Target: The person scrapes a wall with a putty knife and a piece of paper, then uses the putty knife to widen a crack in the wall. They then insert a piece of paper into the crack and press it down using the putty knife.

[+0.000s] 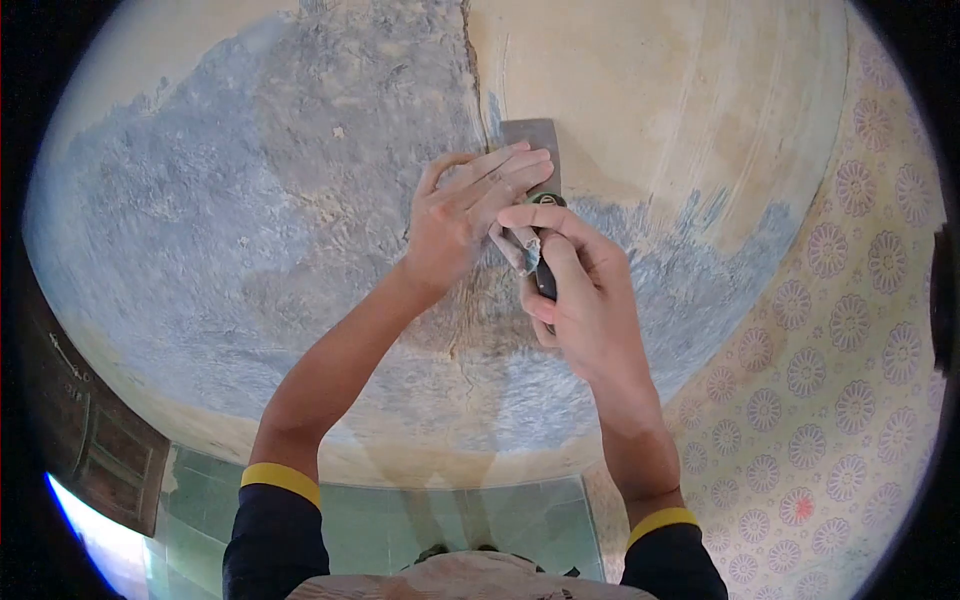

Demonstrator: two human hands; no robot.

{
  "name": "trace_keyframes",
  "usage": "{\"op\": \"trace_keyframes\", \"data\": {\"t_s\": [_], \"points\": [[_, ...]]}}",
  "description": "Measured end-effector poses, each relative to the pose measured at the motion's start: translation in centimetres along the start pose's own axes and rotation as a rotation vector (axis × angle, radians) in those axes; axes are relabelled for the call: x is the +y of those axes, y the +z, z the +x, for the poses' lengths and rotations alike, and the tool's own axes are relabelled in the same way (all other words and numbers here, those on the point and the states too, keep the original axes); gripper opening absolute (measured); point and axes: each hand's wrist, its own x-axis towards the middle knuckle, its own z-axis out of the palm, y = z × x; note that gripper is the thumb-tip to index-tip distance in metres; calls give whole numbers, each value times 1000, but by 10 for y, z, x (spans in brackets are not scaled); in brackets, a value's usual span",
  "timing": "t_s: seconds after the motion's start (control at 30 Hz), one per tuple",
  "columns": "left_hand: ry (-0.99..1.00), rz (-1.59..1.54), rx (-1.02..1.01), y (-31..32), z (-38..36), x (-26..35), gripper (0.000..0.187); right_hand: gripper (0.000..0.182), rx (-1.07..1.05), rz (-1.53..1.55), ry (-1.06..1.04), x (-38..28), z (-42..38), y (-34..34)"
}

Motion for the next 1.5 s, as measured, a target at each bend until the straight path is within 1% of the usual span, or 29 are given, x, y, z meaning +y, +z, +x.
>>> {"op": "trace_keyframes", "data": {"t_s": [0.07,0.1,0.17,0.2,0.23,0.27,0.33,0.47,0.57,0.63,0.73,0.8,0.83,0.93,1.0,1.07,1.13,1.23,1.33,1.4,1.47,1.5], "points": [[22,34,1,3,1,1,45,30,-26,33,51,-2,0,-11],[35,41,0,1,-1,4,45,29,-23,5,6,8,-1,-12],[56,45,4,0,-4,8,44,29,1,-5,-5,18,-9,-8],[36,27,-2,1,-5,7,44,29,11,-26,-34,18,-8,-6],[10,5,-14,1,-7,8,44,29,-12,-65,10,6,-9,-3],[7,7,-4,4,-3,6,44,29,-17,-75,6,6,-1,-5],[33,65,33,4,2,2,43,28,8,-118,-88,15,7,-7],[23,26,17,1,-7,8,43,28,-1,0,33,11,-7,-7],[47,11,24,8,-6,8,43,28,8,-42,26,9,-3,-16],[31,87,14,8,-12,18,43,28,11,-50,42,16,-11,-18],[42,39,-23,8,-19,17,44,27,7,-115,35,20,-15,-15],[39,64,-12,13,-14,14,45,27,20,-32,15,20,-12,-15],[37,87,-21,13,-17,16,45,26,30,-161,32,16,-13,-22],[24,74,-64,14,-28,30,41,26,-22,-166,47,28,-23,-36],[38,88,-46,18,-32,29,40,26,-15,-181,62,34,-24,-36],[50,99,-27,20,-33,27,40,26,-6,-159,21,37,-23,-35],[72,99,-45,20,-33,28,40,25,-10,-147,42,38,-23,-38],[66,118,-36,23,-38,31,41,24,21,-175,1,51,-23,-41],[47,75,-30,24,-36,26,42,23,-11,-247,-48,54,-17,-36],[47,80,-21,25,-33,24,42,23,1,-188,-105,56,-11,-35],[52,101,-3,24,-30,22,43,22,2,-208,-87,47,-15,-36],[33,95,-28,21,-34,28,43,22,1,-185,-59,46,-20,-34]]}}
